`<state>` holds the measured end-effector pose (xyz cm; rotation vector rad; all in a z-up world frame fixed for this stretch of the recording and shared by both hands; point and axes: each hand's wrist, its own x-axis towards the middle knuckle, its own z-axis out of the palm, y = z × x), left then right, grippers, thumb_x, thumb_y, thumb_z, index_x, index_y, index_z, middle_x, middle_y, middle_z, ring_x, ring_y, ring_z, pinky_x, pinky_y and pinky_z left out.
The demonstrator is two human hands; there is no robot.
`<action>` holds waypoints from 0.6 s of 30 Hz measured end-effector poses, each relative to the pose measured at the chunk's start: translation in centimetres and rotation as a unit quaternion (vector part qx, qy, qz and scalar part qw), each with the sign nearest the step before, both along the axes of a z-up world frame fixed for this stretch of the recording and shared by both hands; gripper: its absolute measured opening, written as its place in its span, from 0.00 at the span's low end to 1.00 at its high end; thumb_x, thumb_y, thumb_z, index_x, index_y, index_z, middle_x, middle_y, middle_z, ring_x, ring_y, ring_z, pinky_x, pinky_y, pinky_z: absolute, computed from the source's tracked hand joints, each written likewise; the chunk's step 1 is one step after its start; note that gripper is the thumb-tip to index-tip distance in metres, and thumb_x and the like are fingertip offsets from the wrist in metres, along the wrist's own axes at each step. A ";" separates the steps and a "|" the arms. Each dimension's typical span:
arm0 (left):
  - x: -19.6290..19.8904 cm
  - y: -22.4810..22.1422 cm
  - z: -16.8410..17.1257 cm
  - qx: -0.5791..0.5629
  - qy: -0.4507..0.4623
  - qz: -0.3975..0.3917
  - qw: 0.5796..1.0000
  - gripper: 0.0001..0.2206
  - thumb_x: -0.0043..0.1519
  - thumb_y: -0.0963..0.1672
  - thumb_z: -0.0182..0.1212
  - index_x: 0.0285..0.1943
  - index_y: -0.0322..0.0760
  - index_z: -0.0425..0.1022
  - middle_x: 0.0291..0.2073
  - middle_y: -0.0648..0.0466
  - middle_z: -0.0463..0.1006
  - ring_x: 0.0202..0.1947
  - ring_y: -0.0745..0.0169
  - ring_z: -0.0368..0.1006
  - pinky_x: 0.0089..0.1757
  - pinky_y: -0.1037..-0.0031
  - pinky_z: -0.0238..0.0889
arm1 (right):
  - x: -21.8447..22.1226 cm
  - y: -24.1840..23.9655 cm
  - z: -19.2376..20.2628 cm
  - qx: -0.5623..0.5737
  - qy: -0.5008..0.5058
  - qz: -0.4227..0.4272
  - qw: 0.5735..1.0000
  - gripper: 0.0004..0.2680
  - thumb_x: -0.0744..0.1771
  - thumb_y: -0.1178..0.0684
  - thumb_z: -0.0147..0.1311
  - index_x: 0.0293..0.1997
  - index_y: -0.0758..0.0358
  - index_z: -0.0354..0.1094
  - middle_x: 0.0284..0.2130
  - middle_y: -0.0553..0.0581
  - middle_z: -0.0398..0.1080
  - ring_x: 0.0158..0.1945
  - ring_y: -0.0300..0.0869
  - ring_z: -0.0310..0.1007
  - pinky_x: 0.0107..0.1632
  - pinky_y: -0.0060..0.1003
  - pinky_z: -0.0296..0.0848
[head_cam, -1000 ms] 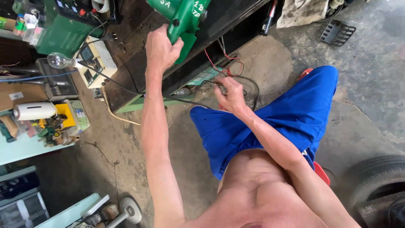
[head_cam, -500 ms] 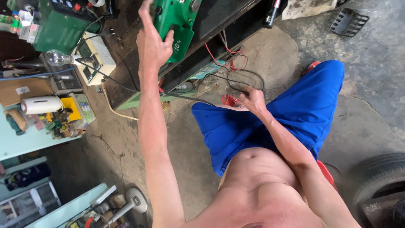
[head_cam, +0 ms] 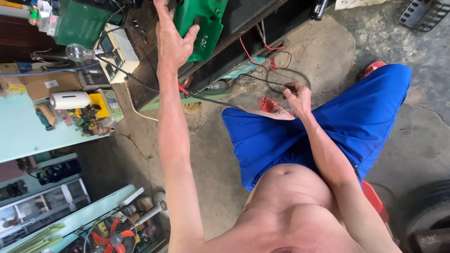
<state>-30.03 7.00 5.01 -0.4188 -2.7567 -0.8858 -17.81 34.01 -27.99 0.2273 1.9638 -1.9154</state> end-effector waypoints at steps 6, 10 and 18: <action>0.1 0.6 0.4 -0.052 -0.005 -0.005 0.999 0.34 0.67 0.34 0.67 0.72 0.47 0.45 0.65 0.42 0.65 0.64 0.32 0.71 0.60 0.51 0.68 | -0.1 -0.9 -0.7 0.019 -0.013 0.003 1.000 0.12 0.62 0.51 0.54 0.45 0.65 0.76 0.25 0.56 0.78 0.31 0.36 0.78 0.39 0.33 0.73; 0.0 1.5 1.1 -0.060 0.017 -0.016 0.998 0.32 0.61 0.33 0.67 0.67 0.43 0.49 0.59 0.44 0.64 0.60 0.39 0.69 0.59 0.53 0.63 | 0.0 -1.2 -0.7 0.026 -0.020 0.002 0.999 0.12 0.62 0.49 0.54 0.44 0.64 0.76 0.26 0.54 0.77 0.29 0.36 0.74 0.36 0.33 0.71; 0.8 1.9 0.1 -0.005 -0.009 0.049 0.999 0.28 0.64 0.33 0.65 0.61 0.44 0.48 0.57 0.36 0.62 0.57 0.33 0.76 0.57 0.55 0.80 | -0.1 -1.2 -0.5 -0.041 -0.027 -0.011 0.999 0.10 0.64 0.53 0.55 0.44 0.67 0.75 0.27 0.56 0.78 0.28 0.36 0.78 0.36 0.31 0.75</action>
